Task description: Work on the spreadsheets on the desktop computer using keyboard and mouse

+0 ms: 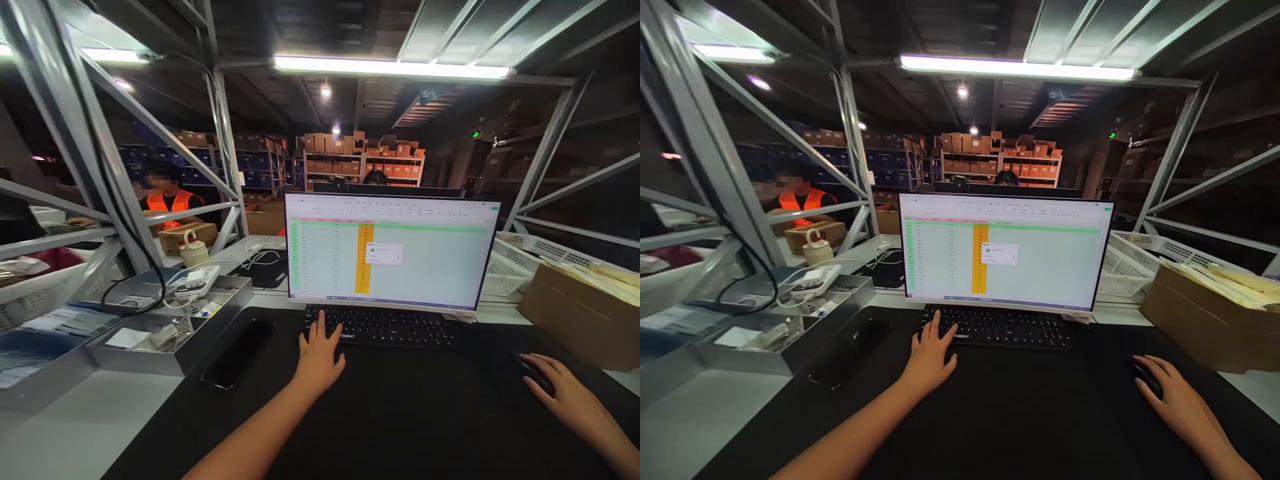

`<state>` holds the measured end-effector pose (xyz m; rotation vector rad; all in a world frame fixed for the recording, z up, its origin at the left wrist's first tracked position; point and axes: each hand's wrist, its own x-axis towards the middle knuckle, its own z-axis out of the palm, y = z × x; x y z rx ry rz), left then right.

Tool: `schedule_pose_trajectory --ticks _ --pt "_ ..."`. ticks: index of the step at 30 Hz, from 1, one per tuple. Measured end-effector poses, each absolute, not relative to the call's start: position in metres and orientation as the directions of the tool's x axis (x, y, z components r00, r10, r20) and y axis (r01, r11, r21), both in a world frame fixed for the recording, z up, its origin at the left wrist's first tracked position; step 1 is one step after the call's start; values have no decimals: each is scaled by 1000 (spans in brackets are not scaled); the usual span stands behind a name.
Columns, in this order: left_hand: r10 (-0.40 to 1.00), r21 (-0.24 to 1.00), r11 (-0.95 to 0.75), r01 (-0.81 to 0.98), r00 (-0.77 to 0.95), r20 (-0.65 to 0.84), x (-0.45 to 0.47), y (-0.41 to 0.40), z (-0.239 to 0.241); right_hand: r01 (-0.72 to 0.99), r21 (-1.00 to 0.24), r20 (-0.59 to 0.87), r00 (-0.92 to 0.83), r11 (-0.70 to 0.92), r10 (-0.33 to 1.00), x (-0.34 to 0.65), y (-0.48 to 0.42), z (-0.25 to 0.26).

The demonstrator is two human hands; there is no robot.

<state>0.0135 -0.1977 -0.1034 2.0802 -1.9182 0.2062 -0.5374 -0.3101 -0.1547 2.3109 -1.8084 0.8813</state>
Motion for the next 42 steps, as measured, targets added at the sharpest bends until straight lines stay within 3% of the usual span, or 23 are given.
schedule_pose_trajectory --ticks 8,13,21,28,42 --pt "-956 158 -69 -985 110 272 12 -197 -98 -836 -415 549 85 -359 -831 -553 -332 -181" --pt "-943 138 -82 -987 122 310 10 -196 -102 -812 -432 575 87 -392 -813 -561 -343 -194" --pt "-932 81 -89 -993 111 344 10 -201 -111 -814 -459 557 49 -357 -829 -544 -327 -172" --pt "-932 31 -82 -996 88 351 12 -205 -119 -855 -412 549 44 -316 -835 -530 -310 -148" --pt "-940 -3 -82 -997 77 332 10 -203 -114 -898 -365 555 2 -246 -832 -533 -308 -150"
